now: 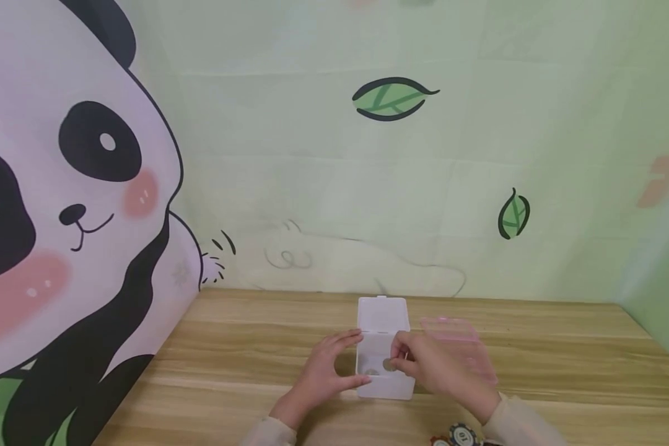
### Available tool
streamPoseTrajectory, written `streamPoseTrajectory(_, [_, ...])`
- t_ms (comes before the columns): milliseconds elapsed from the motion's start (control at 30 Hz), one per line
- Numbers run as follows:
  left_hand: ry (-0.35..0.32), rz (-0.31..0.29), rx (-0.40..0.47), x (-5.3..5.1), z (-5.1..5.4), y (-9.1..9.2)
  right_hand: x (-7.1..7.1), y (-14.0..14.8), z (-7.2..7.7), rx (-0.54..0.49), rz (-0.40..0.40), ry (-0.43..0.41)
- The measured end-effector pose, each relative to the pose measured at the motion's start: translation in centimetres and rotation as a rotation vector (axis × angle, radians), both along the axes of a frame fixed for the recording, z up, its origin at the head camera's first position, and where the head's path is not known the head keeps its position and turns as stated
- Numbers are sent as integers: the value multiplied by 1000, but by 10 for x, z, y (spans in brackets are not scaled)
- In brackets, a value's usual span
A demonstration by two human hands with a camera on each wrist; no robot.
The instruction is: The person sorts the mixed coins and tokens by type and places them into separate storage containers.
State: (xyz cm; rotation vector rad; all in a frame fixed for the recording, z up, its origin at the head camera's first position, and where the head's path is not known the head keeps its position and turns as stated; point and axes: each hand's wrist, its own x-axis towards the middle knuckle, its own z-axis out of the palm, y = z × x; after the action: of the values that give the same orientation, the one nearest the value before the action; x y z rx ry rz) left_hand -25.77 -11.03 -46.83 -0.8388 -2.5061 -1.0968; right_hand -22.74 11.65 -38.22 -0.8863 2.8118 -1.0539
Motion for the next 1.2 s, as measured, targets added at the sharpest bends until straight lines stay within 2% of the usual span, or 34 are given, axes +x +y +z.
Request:
streamPoseTrajectory(333, [-11, -6, 8, 0, -1, -1, -17, -10, -5, 77, -11, -9])
streamPoseTrajectory(567, [-18, -14, -4, 0, 0, -1, -26, -18, -13, 149, 29, 49])
streamPoseTrajectory(767, [-23, -18, -1, 0, 0, -1, -28, -27, -15, 234, 4, 46])
streamPoseTrajectory(1033, [6, -18, -1, -2, 0, -1, -29, -32, -13, 272, 27, -2])
streamPoseTrajectory(1200, [7, -15, -1, -2, -2, -1, -33, -35, -18, 336, 22, 32])
